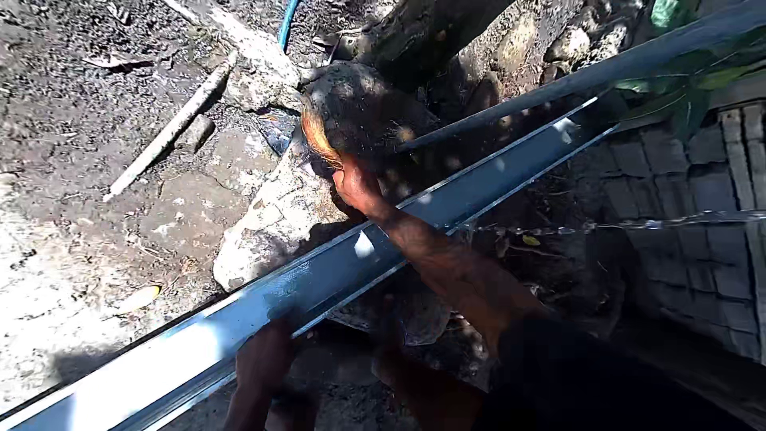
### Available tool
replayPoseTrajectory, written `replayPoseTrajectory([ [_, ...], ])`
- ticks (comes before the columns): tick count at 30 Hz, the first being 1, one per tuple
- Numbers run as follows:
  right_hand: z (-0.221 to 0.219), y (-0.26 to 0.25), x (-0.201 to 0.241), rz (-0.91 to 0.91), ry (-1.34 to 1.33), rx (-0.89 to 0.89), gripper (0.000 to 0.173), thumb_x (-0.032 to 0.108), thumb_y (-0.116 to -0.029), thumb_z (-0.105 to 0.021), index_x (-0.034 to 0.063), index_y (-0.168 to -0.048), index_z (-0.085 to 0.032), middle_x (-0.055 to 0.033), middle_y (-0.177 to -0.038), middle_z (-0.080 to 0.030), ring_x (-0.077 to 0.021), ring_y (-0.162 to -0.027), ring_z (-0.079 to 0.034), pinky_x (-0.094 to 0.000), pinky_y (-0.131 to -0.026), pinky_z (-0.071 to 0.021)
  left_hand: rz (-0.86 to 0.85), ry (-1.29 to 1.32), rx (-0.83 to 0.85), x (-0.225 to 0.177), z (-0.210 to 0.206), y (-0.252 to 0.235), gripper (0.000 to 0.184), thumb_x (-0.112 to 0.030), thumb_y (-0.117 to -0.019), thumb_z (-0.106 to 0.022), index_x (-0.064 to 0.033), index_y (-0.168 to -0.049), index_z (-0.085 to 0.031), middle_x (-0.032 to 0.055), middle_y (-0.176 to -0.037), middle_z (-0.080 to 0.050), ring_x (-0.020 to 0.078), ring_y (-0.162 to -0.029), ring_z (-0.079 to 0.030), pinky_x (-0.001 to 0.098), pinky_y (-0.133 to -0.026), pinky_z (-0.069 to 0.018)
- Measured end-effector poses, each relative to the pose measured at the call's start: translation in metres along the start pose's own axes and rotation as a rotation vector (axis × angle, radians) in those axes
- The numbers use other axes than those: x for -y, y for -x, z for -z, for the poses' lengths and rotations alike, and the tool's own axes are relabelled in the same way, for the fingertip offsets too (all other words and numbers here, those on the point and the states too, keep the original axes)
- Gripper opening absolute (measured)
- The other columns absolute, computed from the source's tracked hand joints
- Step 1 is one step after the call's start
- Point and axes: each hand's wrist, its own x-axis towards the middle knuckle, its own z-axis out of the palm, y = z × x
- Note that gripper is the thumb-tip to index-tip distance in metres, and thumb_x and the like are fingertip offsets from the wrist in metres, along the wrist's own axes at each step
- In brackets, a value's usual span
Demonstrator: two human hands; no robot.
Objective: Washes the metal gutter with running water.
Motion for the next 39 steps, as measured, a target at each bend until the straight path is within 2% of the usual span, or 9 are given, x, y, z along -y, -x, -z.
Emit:
replayPoseTrajectory([
  [4, 0.075, 0.093, -0.01, 0.167, 0.007, -0.184, 0.064, 0.0, -0.095, -0.058, 0.0157, -0.156, -0.046, -0.0167, -0.133, -0.062, -0.0301, -0.11, -0.068, -0.0481, -0.087, -0.0604, -0.024, 0.044, -0.04, -0.003, 0.009, 0.008, 0.053, -0.06, -0.0907, -0.067, -0.0091, -0.104, -0.071, 0.0187, -0.099, -0.073, 0.0425, -0.094, -0.071, 0.0649, -0.075, -0.0543],
  [10, 0.084, 0.217, -0.137, -0.476, 0.109, -0.407, 0.069, 0.043, -0.1011, -0.05, -0.0021, -0.153, -0.044, -0.0279, -0.157, -0.042, -0.0465, -0.146, -0.039, -0.0607, -0.121, -0.0281, -0.291, 0.016, -0.032, 0.007, 0.065, 0.003, 0.067, -0.068, -0.101, -0.042, -0.0077, -0.104, -0.072, 0.0192, -0.095, -0.073, 0.0425, -0.09, -0.071, 0.0656, -0.075, -0.0543],
  [16, 0.05, 0.153, -0.177, -0.538, 0.273, -0.499, 0.074, 0.056, -0.1024, -0.046, 0.0108, -0.161, -0.035, -0.0261, -0.159, -0.038, -0.048, -0.145, -0.037, -0.0678, -0.117, -0.0279, -0.42, 0.175, 0.058, 0.019, 0.085, -0.053, 0.071, -0.067, -0.1016, -0.033, -0.0087, -0.083, -0.068, 0.0121, -0.07, -0.063, 0.0329, -0.07, -0.066, 0.0603, -0.062, -0.0514],
  [19, -0.006, 0.168, -0.111, -0.133, 0.144, -0.349, 0.069, 0.061, -0.101, -0.047, 0.0142, -0.152, -0.052, -0.0161, -0.159, -0.044, -0.0372, -0.151, -0.035, -0.0606, -0.122, -0.0292, -0.411, 0.278, 0.033, 0.015, 0.091, -0.078, 0.065, -0.06, -0.1031, -0.036, -0.0107, -0.071, -0.062, 0.0065, -0.062, -0.056, 0.025, -0.062, -0.059, 0.0539, -0.058, -0.0473],
  [22, -0.016, 0.166, -0.077, 0.112, 0.185, -0.113, 0.067, 0.061, -0.1049, -0.033, 0.018, -0.155, -0.048, -0.0067, -0.163, -0.042, -0.0295, -0.154, -0.032, -0.0635, -0.123, -0.023, -0.401, 0.245, 0.026, 0.013, 0.101, -0.082, 0.069, -0.063, -0.1033, -0.033, -0.0092, -0.077, -0.066, 0.0098, -0.068, -0.061, 0.0287, -0.069, -0.064, 0.0587, -0.063, -0.0499],
  [24, 0.022, 0.141, -0.122, -0.092, 0.188, -0.077, 0.058, 0.043, -0.1082, -0.038, 0.0097, -0.155, -0.046, -0.0114, -0.162, -0.042, -0.0326, -0.154, -0.032, -0.0644, -0.123, -0.0215, -0.402, 0.207, -0.019, 0.016, 0.1, -0.08, 0.068, -0.063, -0.103, -0.033, -0.0089, -0.078, -0.067, 0.0116, -0.069, -0.063, 0.0309, -0.07, -0.065, 0.0607, -0.063, -0.0496],
  [27, 0.065, 0.087, -0.242, -0.351, 0.239, -0.292, 0.061, 0.045, -0.1071, -0.039, 0.0086, -0.156, -0.043, -0.017, -0.161, -0.042, -0.0372, -0.152, -0.032, -0.0642, -0.122, -0.0256, -0.336, 0.081, 0.012, 0.01, 0.11, -0.09, 0.073, -0.071, -0.0998, -0.037, -0.0078, -0.092, -0.073, 0.017, -0.082, -0.07, 0.0363, -0.082, -0.07, 0.0653, -0.074, -0.0532],
  [33, 0.008, 0.1, -0.172, -0.317, 0.176, -0.305, 0.078, 0.059, -0.1048, -0.032, 0.004, -0.16, -0.034, -0.0226, -0.165, -0.031, -0.0416, -0.155, -0.024, -0.0648, -0.125, -0.0163, -0.177, -0.097, -0.199, -0.134, 0.118, -0.115, 0.086, -0.078, -0.0873, -0.055, -0.0085, -0.137, -0.059, 0.019, -0.122, -0.069, 0.0386, -0.111, -0.068, 0.063, -0.09, -0.0542],
  [39, 0.045, 0.099, -0.229, -0.277, 0.163, -0.35, 0.056, 0.034, -0.1045, -0.04, 0.0099, -0.155, -0.045, -0.0162, -0.158, -0.046, -0.0338, -0.15, -0.038, -0.0584, -0.124, -0.0264, -0.108, -0.147, -0.297, -0.216, 0.115, -0.138, 0.084, -0.08, -0.0963, -0.021, -0.0151, -0.115, -0.071, 0.0155, -0.108, -0.074, 0.0357, -0.106, -0.071, 0.0607, -0.086, -0.0553],
])
